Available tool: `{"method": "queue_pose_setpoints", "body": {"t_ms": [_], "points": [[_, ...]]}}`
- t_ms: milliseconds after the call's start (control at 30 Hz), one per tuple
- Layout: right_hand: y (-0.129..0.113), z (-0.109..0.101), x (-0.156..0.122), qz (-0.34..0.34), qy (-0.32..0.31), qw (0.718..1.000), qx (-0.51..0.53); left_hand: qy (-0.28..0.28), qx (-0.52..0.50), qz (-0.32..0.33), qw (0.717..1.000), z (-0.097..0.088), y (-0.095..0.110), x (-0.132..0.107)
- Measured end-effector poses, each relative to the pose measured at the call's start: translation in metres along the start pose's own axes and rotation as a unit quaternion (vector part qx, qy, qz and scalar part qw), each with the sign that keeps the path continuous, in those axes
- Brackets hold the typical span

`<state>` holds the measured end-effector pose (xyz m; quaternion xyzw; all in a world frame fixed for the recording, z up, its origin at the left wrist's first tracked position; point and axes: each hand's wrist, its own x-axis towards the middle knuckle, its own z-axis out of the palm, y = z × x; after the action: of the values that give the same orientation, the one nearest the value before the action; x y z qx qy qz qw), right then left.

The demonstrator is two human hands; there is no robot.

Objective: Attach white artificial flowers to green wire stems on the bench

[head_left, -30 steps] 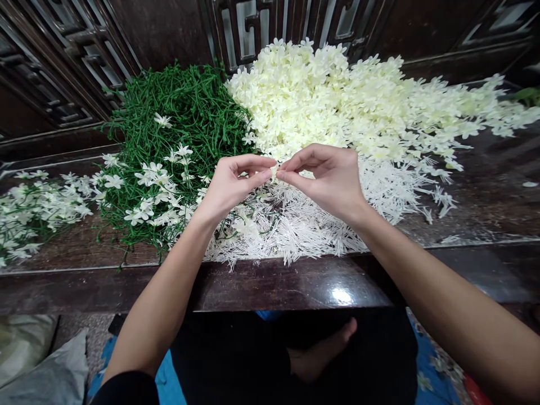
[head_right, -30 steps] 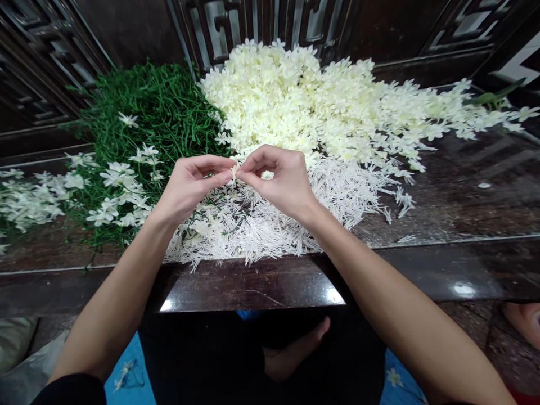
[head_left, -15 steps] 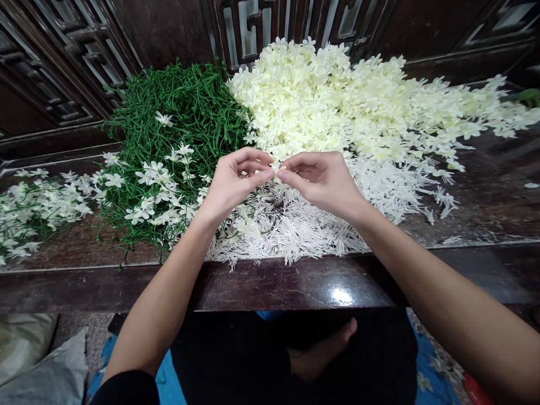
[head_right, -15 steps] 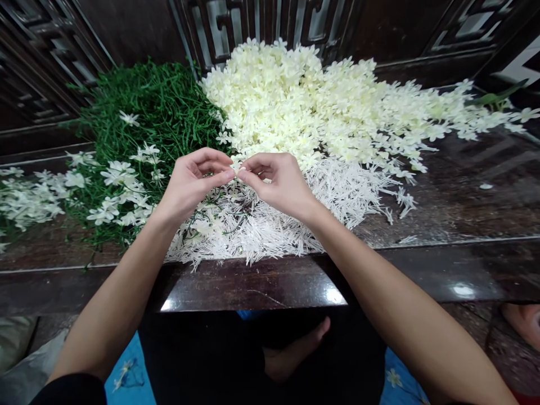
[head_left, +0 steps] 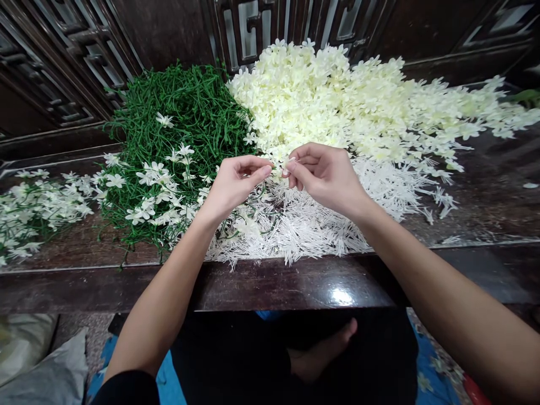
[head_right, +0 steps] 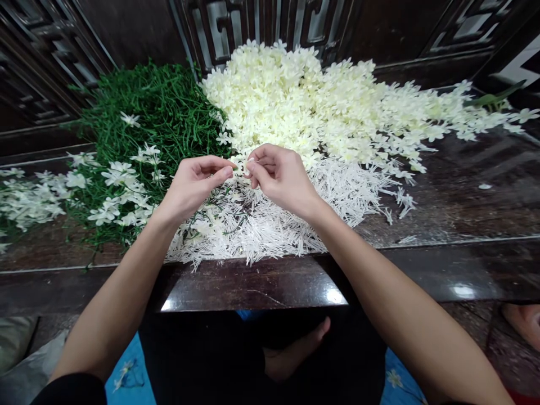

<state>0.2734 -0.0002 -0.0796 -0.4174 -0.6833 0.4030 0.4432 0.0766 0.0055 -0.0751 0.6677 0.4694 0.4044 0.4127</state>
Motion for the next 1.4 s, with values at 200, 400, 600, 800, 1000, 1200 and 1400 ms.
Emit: {"method": "queue_pose_setpoints", "body": {"t_ms": [200, 400, 600, 800, 1000, 1200, 1400], "points": [[0.005, 0.001, -0.001, -0.008, -0.004, 1.000, -0.005, -0.007, -0.015, -0.011, 1.000, 0.002, 0.005, -0.001], [0.007, 0.002, -0.002, -0.014, -0.021, 1.000, -0.004, -0.020, 0.015, -0.010, 1.000, 0.003, 0.007, -0.002], [0.004, 0.004, -0.002, -0.053, -0.006, 0.997, -0.051, -0.038, 0.063, -0.004, 0.997, 0.005, 0.010, -0.004], [0.002, 0.003, -0.004, -0.072, -0.013, 0.993, -0.093, -0.034, 0.090, -0.005, 0.995, 0.012, 0.009, -0.005], [0.001, 0.000, -0.004, -0.084, -0.018, 0.993, -0.087, -0.031, 0.095, 0.017, 0.995, 0.016, 0.006, -0.006], [0.003, 0.001, -0.005, -0.093, -0.019, 0.991, -0.093, -0.024, 0.110, 0.024, 0.993, 0.017, 0.006, -0.006], [0.006, 0.002, -0.006, -0.111, -0.030, 0.987, -0.109, -0.025, 0.109, 0.035, 0.993, 0.018, 0.003, -0.006]]}}
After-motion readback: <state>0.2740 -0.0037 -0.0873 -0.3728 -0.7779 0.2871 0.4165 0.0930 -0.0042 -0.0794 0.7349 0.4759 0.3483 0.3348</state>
